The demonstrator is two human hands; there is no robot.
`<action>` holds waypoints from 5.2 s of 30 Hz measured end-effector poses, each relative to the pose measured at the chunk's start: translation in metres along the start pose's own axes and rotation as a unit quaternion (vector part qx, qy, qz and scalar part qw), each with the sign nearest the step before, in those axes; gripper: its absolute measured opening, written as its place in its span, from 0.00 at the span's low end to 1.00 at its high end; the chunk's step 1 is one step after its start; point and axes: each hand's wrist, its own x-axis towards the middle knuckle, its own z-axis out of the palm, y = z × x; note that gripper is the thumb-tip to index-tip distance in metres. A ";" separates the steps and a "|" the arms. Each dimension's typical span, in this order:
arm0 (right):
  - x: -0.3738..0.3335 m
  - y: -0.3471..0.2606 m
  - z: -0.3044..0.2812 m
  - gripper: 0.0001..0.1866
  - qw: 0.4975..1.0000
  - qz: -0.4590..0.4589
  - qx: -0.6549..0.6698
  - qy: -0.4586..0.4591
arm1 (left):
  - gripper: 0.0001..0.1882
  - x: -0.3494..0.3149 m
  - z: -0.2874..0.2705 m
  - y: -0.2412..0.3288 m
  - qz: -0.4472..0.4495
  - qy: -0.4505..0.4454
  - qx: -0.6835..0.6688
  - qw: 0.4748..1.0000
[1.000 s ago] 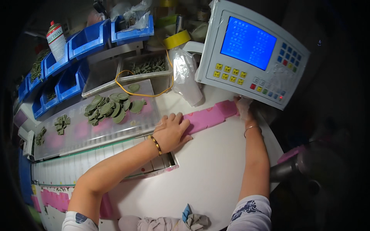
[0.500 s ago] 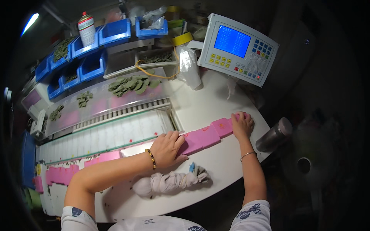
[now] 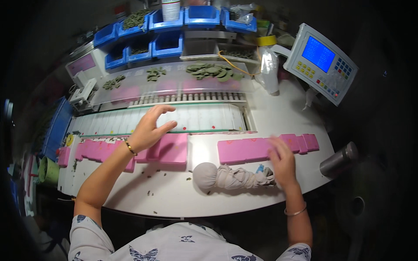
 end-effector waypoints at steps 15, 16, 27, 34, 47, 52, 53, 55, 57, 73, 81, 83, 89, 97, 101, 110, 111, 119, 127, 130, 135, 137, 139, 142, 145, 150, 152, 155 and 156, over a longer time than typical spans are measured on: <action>-0.030 -0.132 0.076 0.35 0.971 -0.211 0.030 -0.112 | 0.52 -0.048 0.009 0.012 -0.015 -0.153 0.131 0.979; -0.030 -0.136 0.078 0.35 0.970 -0.212 0.029 -0.114 | 0.51 -0.054 0.010 0.015 0.010 -0.100 0.105 0.989; -0.037 -0.163 0.123 0.22 0.825 0.092 0.522 -0.198 | 0.51 -0.117 0.002 0.076 0.082 0.078 -0.040 0.993; -0.039 -0.164 0.118 0.17 0.924 -0.075 0.320 -0.198 | 0.38 -0.147 -0.014 0.062 -0.063 0.017 -0.166 0.984; -0.046 -0.175 0.118 0.22 0.968 -0.237 0.078 -0.029 | 0.17 -0.153 -0.007 0.068 -0.062 -0.010 -0.122 0.991; -0.044 -0.192 0.119 0.15 0.947 -0.313 -0.008 -0.075 | 0.17 -0.160 0.003 0.072 -0.063 -0.022 -0.171 0.983; -0.043 -0.193 0.117 0.15 0.947 -0.311 -0.009 -0.076 | 0.17 -0.160 0.004 0.073 -0.063 -0.023 -0.172 0.983; -0.039 -0.194 0.115 0.14 0.942 -0.322 -0.018 -0.098 | 0.17 -0.160 0.003 0.074 -0.089 -0.044 -0.177 0.979; -0.035 -0.194 0.112 0.15 0.935 -0.335 -0.029 -0.113 | 0.17 -0.156 0.000 0.074 -0.111 -0.070 -0.182 0.974; -0.072 -0.163 0.106 0.13 0.936 -0.340 -0.023 -0.089 | 0.18 -0.145 0.004 0.014 -0.306 -0.087 -0.378 0.869; -0.069 -0.163 0.107 0.30 0.967 -0.248 0.020 -0.060 | 0.17 -0.151 0.000 0.032 -0.318 -0.050 -0.354 0.878; -0.061 -0.169 0.108 0.28 0.974 -0.220 0.020 -0.052 | 0.25 -0.161 -0.002 0.036 -0.301 -0.045 -0.406 0.862; -0.036 -0.179 0.114 0.13 0.985 -0.135 0.079 -0.069 | 0.28 -0.185 0.003 0.061 -0.235 0.020 -0.380 0.895; 0.002 -0.178 0.135 0.09 0.966 -0.216 0.089 -0.106 | 0.22 -0.188 -0.006 0.096 -0.188 -0.147 -0.304 0.922; -0.002 -0.187 0.144 0.09 0.952 -0.252 0.114 -0.131 | 0.21 -0.178 -0.019 0.094 -0.211 -0.195 -0.261 0.922; -0.033 -0.184 0.142 0.19 0.953 -0.283 0.063 -0.085 | 0.12 -0.161 0.022 0.054 -0.240 0.046 -0.381 0.892; -0.037 -0.183 0.142 0.20 0.959 -0.267 0.060 -0.066 | 0.12 -0.158 0.019 0.054 -0.248 0.026 -0.358 0.900; -0.046 -0.195 0.137 0.23 0.981 -0.194 0.013 -0.015 | 0.12 -0.149 0.033 0.063 -0.261 0.097 -0.440 0.853; -0.042 -0.198 0.145 0.14 0.977 -0.206 0.032 0.033 | 0.13 -0.145 0.043 0.077 -0.275 0.159 -0.437 0.841; -0.043 -0.200 0.144 0.13 0.976 -0.206 0.045 0.053 | 0.14 -0.141 0.043 0.077 -0.268 0.191 -0.434 0.839; -0.043 -0.194 0.138 0.13 0.975 -0.206 0.055 0.068 | 0.18 -0.140 0.047 0.072 -0.290 0.210 -0.428 0.830; -0.039 -0.188 0.133 0.12 0.979 -0.192 0.053 0.047 | 0.18 -0.140 0.051 0.067 -0.276 0.220 -0.422 0.835; -0.027 -0.183 0.129 0.14 0.985 -0.135 -0.093 0.047 | 0.17 -0.139 0.050 0.065 -0.262 0.231 -0.414 0.840; -0.015 -0.185 0.124 0.16 0.980 -0.109 -0.150 0.068 | 0.16 -0.137 0.049 0.061 -0.261 0.258 -0.393 0.843; -0.012 -0.182 0.122 0.18 0.985 -0.171 0.016 0.000 | 0.14 -0.139 0.050 0.055 -0.213 0.277 -0.240 0.906; -0.029 -0.205 0.141 0.20 0.973 -0.197 0.082 -0.083 | 0.14 -0.139 0.053 0.055 -0.225 0.254 -0.306 0.889; -0.033 -0.207 0.147 0.21 0.975 -0.190 0.085 -0.077 | 0.15 -0.139 0.051 0.054 -0.231 0.250 -0.313 0.887; -0.034 -0.205 0.151 0.20 0.976 -0.193 0.077 -0.061 | 0.15 -0.140 0.051 0.055 -0.249 0.246 -0.348 0.870; -0.034 -0.204 0.151 0.19 0.976 -0.186 0.091 -0.069 | 0.16 -0.140 0.051 0.056 -0.260 0.245 -0.375 0.856</action>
